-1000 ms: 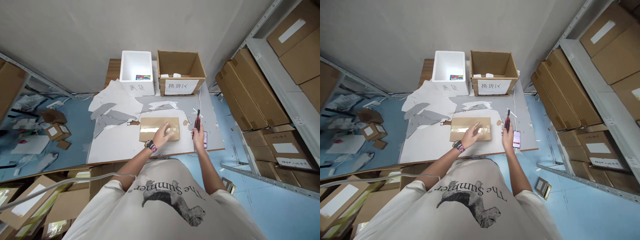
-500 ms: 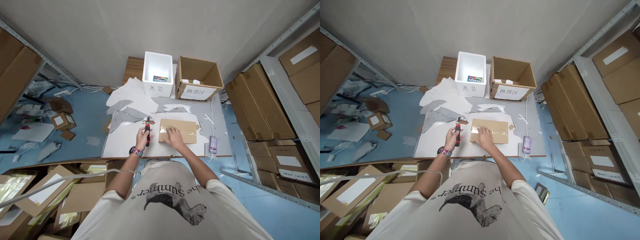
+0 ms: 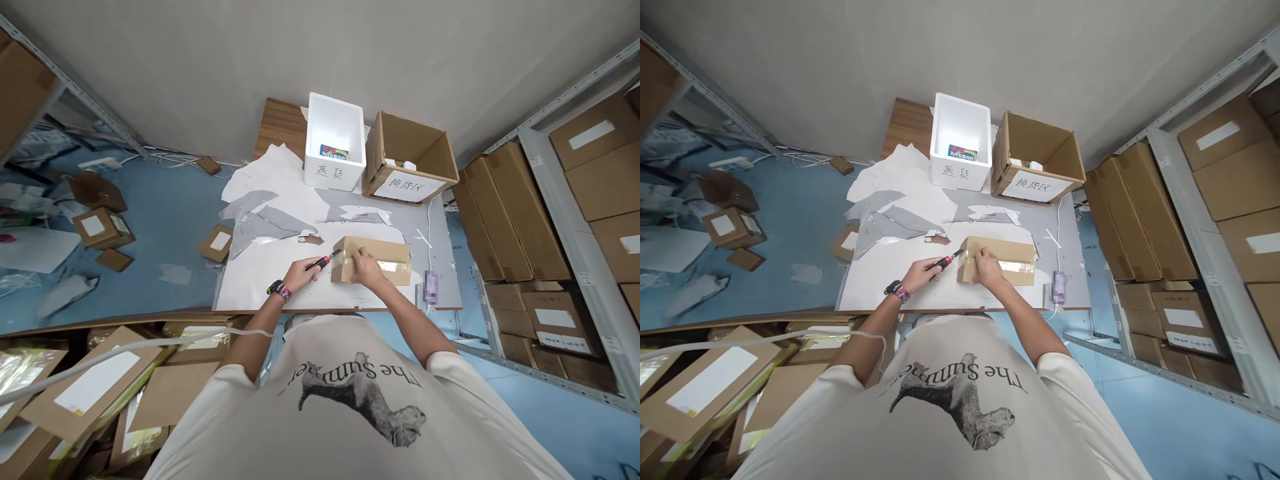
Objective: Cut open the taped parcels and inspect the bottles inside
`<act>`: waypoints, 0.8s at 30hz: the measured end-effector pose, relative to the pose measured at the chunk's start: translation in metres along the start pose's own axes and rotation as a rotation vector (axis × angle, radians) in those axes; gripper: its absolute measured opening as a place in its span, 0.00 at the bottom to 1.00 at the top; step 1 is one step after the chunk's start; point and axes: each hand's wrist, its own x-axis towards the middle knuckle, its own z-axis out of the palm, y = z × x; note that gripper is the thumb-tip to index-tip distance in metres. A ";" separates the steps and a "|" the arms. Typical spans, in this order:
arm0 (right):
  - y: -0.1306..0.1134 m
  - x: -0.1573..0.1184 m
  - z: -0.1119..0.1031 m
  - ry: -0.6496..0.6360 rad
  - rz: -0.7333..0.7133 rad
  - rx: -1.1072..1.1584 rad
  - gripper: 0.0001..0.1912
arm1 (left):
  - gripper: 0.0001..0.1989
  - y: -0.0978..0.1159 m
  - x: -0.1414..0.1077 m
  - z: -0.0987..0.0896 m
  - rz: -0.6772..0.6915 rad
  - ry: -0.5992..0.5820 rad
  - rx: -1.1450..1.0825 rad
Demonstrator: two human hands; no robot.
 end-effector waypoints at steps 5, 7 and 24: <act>0.006 -0.007 0.007 0.040 0.002 0.069 0.48 | 0.27 0.005 0.017 -0.005 0.086 -0.154 0.249; 0.007 -0.007 0.007 0.053 0.001 0.085 0.48 | 0.26 0.006 0.023 -0.009 0.129 -0.186 0.338; 0.027 -0.001 0.012 0.186 -0.101 0.118 0.16 | 0.30 -0.006 0.019 -0.041 -0.143 -0.511 0.013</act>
